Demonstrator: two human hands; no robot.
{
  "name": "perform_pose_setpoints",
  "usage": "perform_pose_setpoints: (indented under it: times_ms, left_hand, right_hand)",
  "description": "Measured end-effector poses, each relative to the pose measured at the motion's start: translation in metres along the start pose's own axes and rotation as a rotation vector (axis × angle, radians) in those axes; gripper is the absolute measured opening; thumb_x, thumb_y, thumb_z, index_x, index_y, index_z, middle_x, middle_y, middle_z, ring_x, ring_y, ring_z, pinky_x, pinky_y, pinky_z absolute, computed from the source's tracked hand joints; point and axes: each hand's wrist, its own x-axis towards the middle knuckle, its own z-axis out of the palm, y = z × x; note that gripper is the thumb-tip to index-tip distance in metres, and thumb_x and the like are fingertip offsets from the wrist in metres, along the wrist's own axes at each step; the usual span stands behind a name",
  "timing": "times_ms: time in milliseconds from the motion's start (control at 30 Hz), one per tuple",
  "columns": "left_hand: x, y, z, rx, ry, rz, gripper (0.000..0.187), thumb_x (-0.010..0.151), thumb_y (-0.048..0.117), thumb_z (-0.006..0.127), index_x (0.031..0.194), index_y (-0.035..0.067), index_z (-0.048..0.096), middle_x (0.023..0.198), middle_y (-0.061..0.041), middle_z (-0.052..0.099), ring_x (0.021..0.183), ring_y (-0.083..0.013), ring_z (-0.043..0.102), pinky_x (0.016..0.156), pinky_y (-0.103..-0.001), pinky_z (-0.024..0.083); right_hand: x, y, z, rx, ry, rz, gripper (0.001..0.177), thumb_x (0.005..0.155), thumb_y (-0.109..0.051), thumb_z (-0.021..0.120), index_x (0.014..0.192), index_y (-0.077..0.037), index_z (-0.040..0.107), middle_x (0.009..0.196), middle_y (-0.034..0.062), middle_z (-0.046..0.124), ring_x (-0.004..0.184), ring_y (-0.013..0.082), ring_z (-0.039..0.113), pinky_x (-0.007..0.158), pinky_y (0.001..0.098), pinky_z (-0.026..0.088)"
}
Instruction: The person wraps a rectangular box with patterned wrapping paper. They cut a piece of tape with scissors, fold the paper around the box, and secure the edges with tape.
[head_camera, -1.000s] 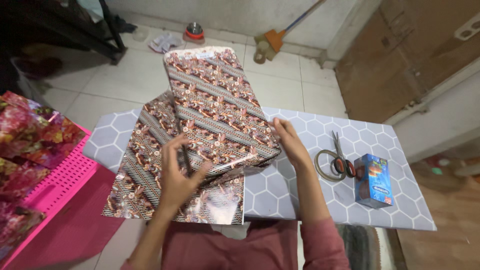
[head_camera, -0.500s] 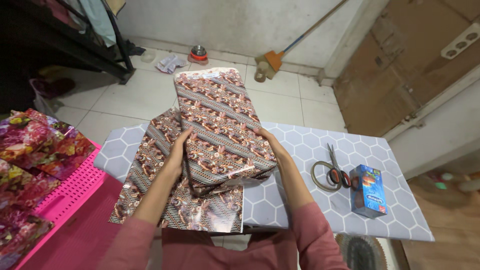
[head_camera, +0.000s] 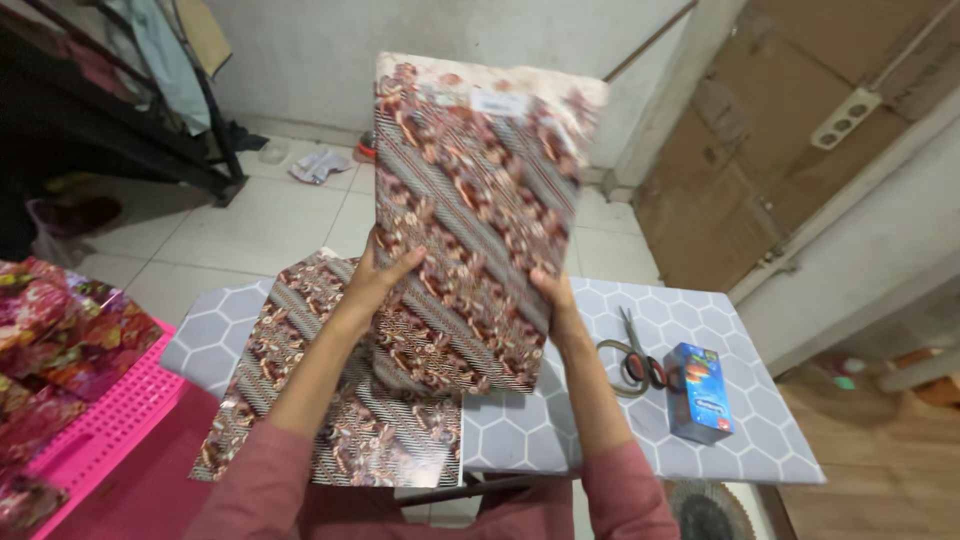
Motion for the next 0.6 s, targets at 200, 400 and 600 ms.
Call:
perform_pose_setpoints:
  times_ms: [200,400,600]
  left_hand:
    - [0.005,0.063,0.019,-0.141,-0.070,0.326,0.122,0.069,0.064,0.080,0.160,0.009,0.021,0.152,-0.023,0.047,0.145,-0.0362,0.043,0.123,-0.049,0.032]
    - [-0.003,0.137,0.009,-0.151,0.063,0.521,0.100,0.086,0.058,0.074,0.161,0.013,0.026,0.153,-0.017,0.050,0.145,-0.0320,0.046,0.120,-0.048,0.035]
    - [-0.013,0.153,0.012,-0.202,0.214,0.398,0.100,0.082,0.068,0.068,0.158,0.018,0.028,0.147,-0.018,0.057,0.136,-0.0301,0.058,0.116,-0.047,0.046]
  right_hand:
    - [0.018,-0.073,-0.009,-0.096,0.016,-0.241,0.074,0.086,-0.050,0.074,0.140,-0.002,0.056,0.093,0.0053,0.063,0.060,0.0055,0.047,0.049,0.0218,0.034]
    - [0.016,-0.121,0.009,0.059,-0.036,-0.398,0.068,0.092,-0.042,0.080,0.133,0.003,0.049,0.099,0.0086,0.062,0.079,0.0132,0.062,0.066,0.0279,0.050]
    - [0.010,-0.123,0.010,0.034,-0.142,-0.377,0.075,0.083,-0.040,0.079,0.138,0.001,0.050,0.116,0.0138,0.068,0.097,0.0218,0.071,0.079,0.0320,0.062]
